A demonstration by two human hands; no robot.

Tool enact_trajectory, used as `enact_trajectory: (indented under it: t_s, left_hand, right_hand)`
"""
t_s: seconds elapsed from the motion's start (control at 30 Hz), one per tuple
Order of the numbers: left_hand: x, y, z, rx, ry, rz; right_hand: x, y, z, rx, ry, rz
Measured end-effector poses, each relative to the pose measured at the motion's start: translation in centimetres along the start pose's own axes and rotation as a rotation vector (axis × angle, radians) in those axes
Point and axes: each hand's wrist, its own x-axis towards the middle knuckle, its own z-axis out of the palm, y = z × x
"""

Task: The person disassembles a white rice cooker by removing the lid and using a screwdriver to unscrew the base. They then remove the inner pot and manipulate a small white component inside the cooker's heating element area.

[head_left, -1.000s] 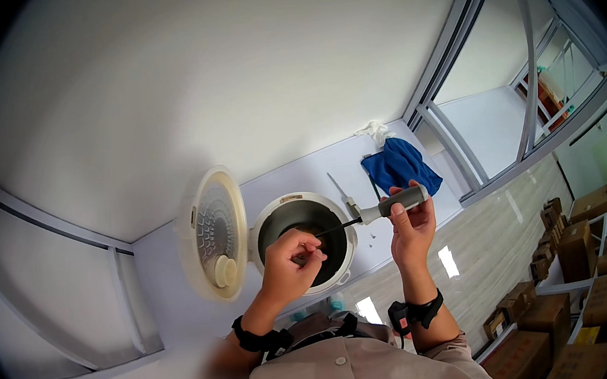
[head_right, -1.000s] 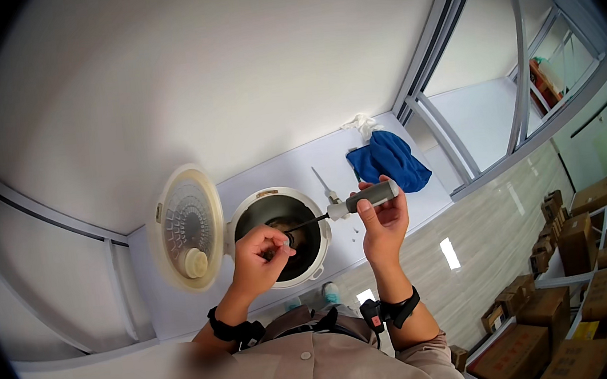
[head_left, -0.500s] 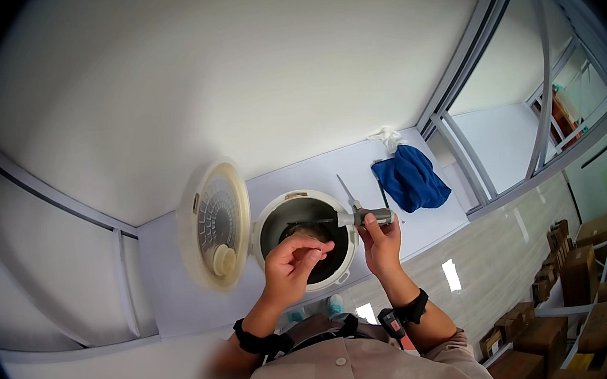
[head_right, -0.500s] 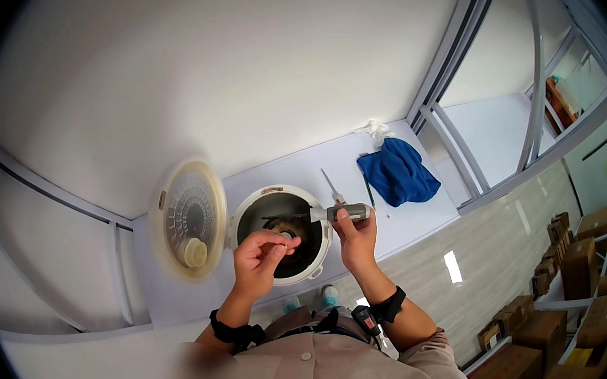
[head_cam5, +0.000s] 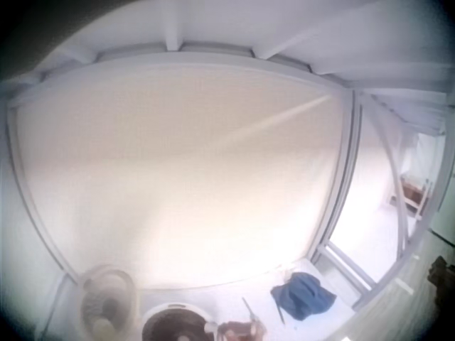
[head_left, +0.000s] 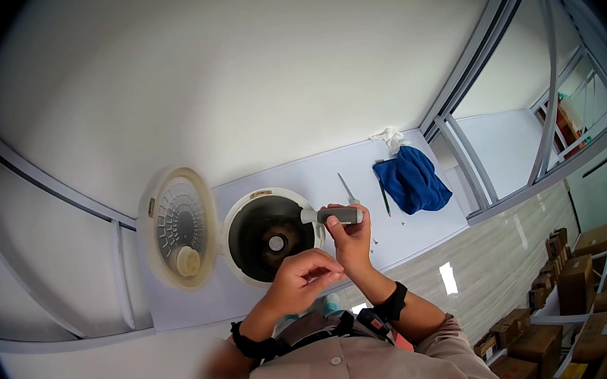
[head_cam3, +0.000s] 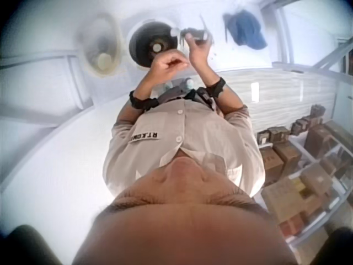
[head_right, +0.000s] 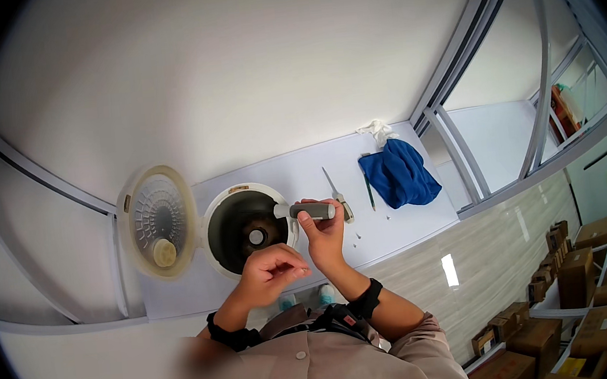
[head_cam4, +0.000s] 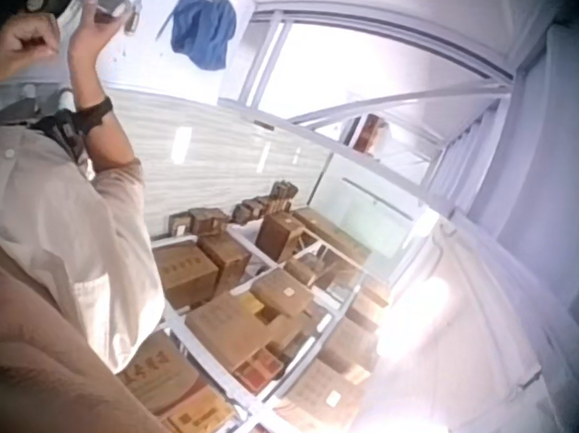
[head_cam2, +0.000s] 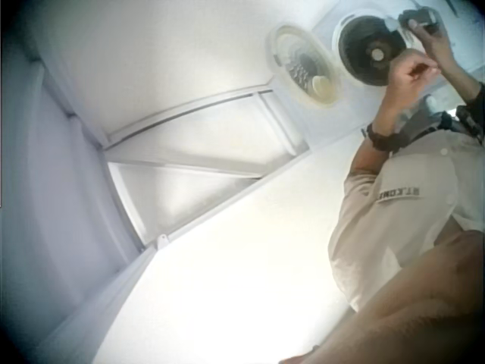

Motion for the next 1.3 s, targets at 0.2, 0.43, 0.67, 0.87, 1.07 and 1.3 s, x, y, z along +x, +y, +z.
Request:
enact_trajectory:
  t_s: [0.2, 0.43, 0.67, 0.87, 1.07, 1.3]
  left_hand:
    - [0.6, -2.5, 2.0, -0.006, -0.137, -0.095]
    - [1.0, -6.7, 4.5, 0.332, -0.241, -0.069]
    - [0.7, -15.7, 4.2, 0.772, 0.144, 0.004]
    - [2.9, -19.9, 4.7, 0.713, 0.402, -0.033]
    - [4.3, -21.8, 4.5, 0.911, 0.470, -0.025]
    - [4.8, -22.6, 4.4, 0.894, 0.526, -0.094]
  right_hand:
    - [0.7, -2.0, -2.1, -0.002, 0.012, 0.015]
    - [2.3, -6.3, -5.8, -0.012, 0.068, -0.105]
    - [2.1, -9.0, -7.8, -0.020, 0.095, -0.134]
    - [1.6, -9.2, -8.0, -0.021, 0.090, -0.106]
    - [1.2, -9.9, -8.6, -0.040, 0.079, -0.084]
    - [1.1, -10.5, -9.4, -0.065, 0.076, -0.078]
